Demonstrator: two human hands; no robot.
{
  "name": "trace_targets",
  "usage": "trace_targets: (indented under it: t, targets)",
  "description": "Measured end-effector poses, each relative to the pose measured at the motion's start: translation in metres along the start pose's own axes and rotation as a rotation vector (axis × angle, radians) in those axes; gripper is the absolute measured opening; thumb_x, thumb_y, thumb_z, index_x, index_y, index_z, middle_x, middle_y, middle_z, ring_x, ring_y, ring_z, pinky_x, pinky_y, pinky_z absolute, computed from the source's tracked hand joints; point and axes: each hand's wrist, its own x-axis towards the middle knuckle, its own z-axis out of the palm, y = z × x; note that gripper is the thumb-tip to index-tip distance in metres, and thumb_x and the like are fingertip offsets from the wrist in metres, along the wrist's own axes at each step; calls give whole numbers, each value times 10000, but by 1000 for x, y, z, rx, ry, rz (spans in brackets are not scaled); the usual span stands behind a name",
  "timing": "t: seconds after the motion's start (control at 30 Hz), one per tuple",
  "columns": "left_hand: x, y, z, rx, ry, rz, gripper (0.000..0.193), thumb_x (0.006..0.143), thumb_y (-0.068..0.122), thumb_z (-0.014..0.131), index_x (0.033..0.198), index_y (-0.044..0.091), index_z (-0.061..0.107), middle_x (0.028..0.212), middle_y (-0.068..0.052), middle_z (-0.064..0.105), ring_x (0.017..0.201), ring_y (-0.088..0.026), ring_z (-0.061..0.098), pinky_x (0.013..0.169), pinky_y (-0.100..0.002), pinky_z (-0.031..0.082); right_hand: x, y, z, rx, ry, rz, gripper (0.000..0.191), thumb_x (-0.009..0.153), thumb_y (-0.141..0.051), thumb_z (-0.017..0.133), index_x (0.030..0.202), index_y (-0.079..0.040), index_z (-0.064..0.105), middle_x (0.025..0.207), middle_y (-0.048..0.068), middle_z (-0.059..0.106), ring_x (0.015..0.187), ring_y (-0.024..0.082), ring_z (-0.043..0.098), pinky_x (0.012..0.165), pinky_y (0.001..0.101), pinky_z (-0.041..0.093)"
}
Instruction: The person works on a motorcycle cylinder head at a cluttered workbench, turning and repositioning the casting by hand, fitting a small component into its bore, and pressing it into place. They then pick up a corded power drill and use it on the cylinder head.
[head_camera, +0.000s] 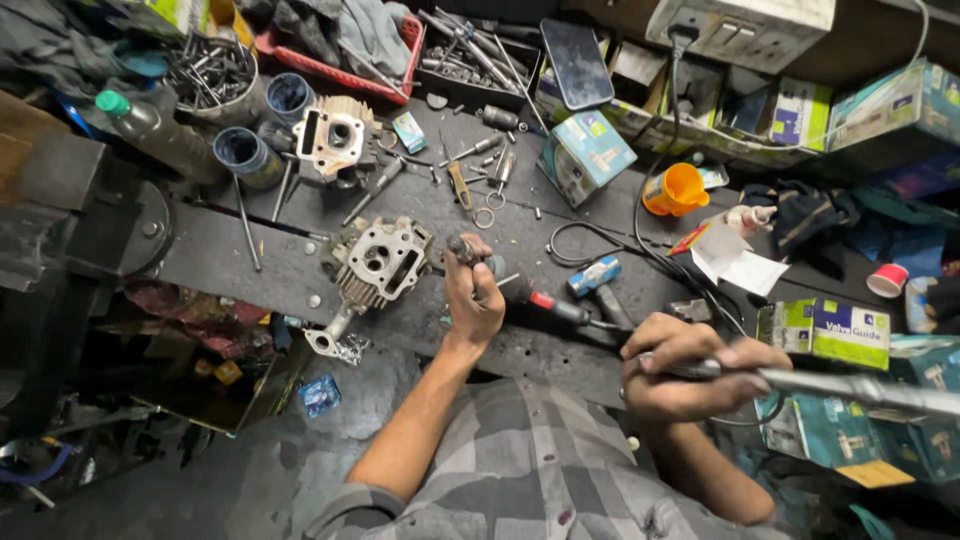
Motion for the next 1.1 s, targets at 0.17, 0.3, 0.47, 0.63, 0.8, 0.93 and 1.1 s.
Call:
trace_targets:
  t: [0.17, 0.3, 0.47, 0.63, 0.8, 0.93, 1.1]
  targets:
    - [5, 2, 0, 26, -23, -61, 155, 991, 78, 405, 1081, -15, 492, 1046, -175, 524, 937, -306, 556, 877, -412, 488, -59, 28, 25, -545, -573, 813, 457, 1066, -396, 436, 1386, -70, 461, 645, 71, 564, 542, 191, 573, 542, 352, 494]
    - [11, 3, 2, 74, -12, -3, 169, 1008, 85, 393, 1096, -14, 499, 1072, -191, 523, 972, -332, 553, 908, -435, 483, -33, 30, 4, -464, -463, 978, 256, 1029, -322, 445, 1055, -81, 528, 558, 83, 540, 441, 196, 504, 446, 379, 439]
    - [14, 1, 7, 69, -29, -79, 173, 1004, 114, 399, 1085, -15, 480, 1030, -182, 509, 934, -314, 539, 870, -426, 475, 9, 20, -31, 265, 16, 333, 640, 1127, -597, 221, 881, -84, 512, 638, 76, 552, 485, 224, 526, 512, 317, 465]
    - [15, -1, 5, 75, -20, -77, 184, 1008, 128, 406, 1092, -17, 483, 1036, -174, 509, 950, -308, 538, 885, -422, 472, -45, 32, 28, -288, -530, 611, 528, 1063, -482, 345, 1209, -19, 553, 654, 101, 572, 546, 228, 568, 523, 354, 500]
    - [16, -8, 0, 109, 4, -76, 179, 993, 110, 411, 1089, -18, 492, 1058, -167, 526, 965, -308, 531, 907, -432, 466, -6, 19, 29, -352, -476, 975, 411, 1046, -391, 388, 906, -28, 520, 588, 99, 548, 444, 223, 551, 422, 374, 492]
    - [11, -10, 3, 53, 0, -105, 181, 996, 98, 408, 1107, -28, 477, 1060, -169, 514, 975, -299, 532, 915, -423, 471, 33, 11, 7, 132, 122, 333, 307, 1123, -390, 402, 1084, -111, 524, 655, 17, 561, 529, 206, 571, 532, 349, 547]
    - [13, -8, 1, 70, -1, -99, 176, 1009, 99, 401, 1105, -31, 472, 1065, -176, 511, 985, -297, 529, 936, -430, 469, -24, 31, 36, -109, -306, 472, 305, 1072, -329, 448, 1266, -106, 522, 722, 53, 571, 501, 192, 568, 496, 305, 504]
